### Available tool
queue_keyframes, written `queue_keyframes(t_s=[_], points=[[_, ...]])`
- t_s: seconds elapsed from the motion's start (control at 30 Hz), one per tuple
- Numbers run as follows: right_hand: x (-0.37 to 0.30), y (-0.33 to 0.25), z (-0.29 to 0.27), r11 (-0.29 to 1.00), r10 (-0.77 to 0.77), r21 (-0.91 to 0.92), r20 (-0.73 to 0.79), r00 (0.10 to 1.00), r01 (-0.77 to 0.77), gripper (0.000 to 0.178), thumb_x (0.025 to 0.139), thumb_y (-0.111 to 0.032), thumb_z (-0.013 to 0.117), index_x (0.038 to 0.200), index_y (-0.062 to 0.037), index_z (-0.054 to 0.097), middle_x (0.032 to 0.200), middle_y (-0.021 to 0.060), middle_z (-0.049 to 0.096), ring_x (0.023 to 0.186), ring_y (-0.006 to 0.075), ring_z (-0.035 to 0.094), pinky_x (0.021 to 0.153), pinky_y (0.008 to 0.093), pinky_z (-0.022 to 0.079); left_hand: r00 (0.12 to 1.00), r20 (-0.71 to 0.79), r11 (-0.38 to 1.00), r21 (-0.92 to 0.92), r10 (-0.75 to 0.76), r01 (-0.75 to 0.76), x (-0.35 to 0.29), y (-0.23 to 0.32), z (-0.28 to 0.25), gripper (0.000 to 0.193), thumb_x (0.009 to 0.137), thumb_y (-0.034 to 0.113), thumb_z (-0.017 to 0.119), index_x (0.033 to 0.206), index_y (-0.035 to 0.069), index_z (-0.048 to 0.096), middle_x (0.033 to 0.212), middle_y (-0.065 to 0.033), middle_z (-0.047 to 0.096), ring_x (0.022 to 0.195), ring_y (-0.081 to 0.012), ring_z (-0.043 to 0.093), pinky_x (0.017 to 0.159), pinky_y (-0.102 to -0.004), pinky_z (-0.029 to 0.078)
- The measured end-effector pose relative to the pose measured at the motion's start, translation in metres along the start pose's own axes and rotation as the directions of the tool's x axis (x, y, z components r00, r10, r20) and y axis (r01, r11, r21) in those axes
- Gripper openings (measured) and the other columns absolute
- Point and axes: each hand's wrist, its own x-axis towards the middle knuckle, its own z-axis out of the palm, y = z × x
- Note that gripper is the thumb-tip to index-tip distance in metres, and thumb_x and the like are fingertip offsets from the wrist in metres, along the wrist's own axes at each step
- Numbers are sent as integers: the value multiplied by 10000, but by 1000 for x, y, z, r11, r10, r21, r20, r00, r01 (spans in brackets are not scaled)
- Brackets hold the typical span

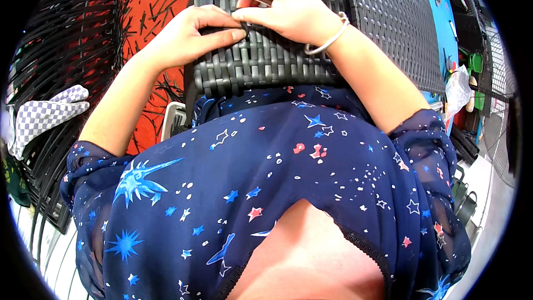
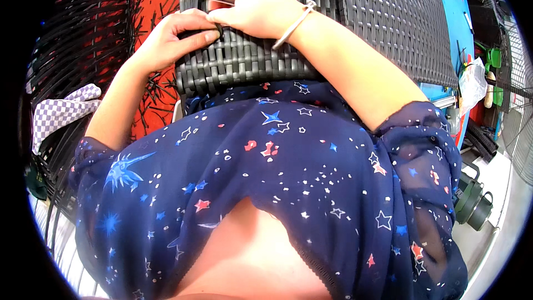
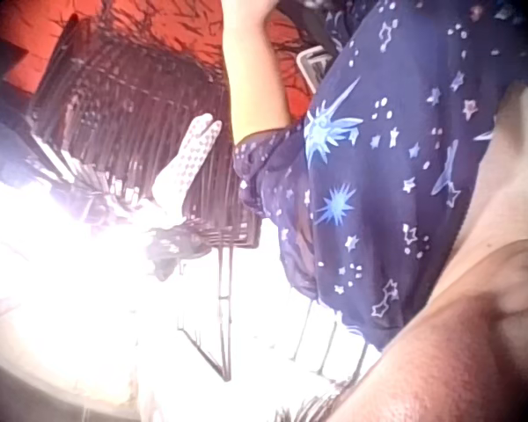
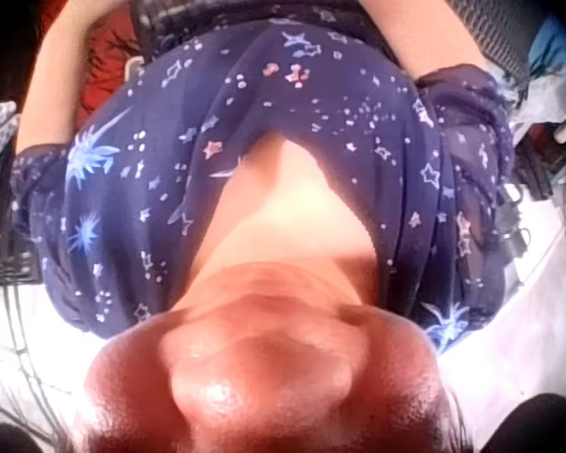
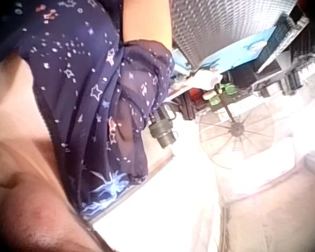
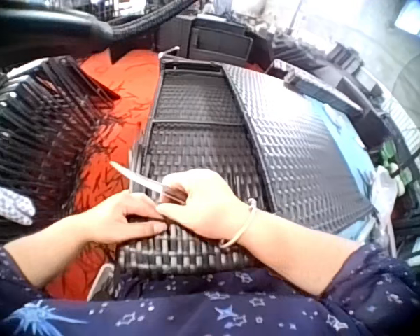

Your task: The person repairs a black woven chair by using pliers to pull out a broken plastic strip and a hammer to secure the frame. They then thread a new black plastic strip through the weave to replace the damaged section.

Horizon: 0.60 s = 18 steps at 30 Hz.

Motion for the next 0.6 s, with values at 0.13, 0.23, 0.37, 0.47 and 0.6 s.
queue_keyframes(t_s=[0.13,0.23,0.37,0.47,0.6], points=[[1,4,2,996,52,75,-68,996,-47,182,847,-228,749,815,-55,703,720,43,678,630,174,588,627,325,489,959,-9,953,-118,-283,280,12,6,4,371,878,374,770,1001,25,776,815,-1,691,743,-56,565,698,-256,457],[6,15,5,942,164,294,10,986,-160,168,848,-176,750,788,-33,684,683,20,635,630,120,550,601,302,464,930,40,917,-158,-364,366,18,10,0,384,852,402,792,1001,47,791,757,44,653,702,-23,510,656,-230,415],[7,20,6,852,234,463,84,969,-246,147,855,-130,751,815,1,696,699,24,642,656,79,558,600,259,453,929,100,906,-206,-356,369,22,15,-4,334,866,347,785,997,40,790,787,37,679,775,-33,568,730,-232,450],[9,19,10,823,229,512,98,968,-246,165,865,-145,752,839,12,708,713,38,658,656,84,567,604,254,457,929,83,891,-264,-360,369,16,14,-6,294,901,278,753,1039,19,773,881,11,710,854,-51,609,808,-237,467],[16,25,10,762,292,552,174,940,-339,202,882,-184,750,862,15,720,727,46,678,657,98,586,615,262,475,908,-21,879,-263,-418,398,-2,19,-6,262,940,220,710,1064,-5,761,929,4,697,882,-58,606,821,-226,457]])
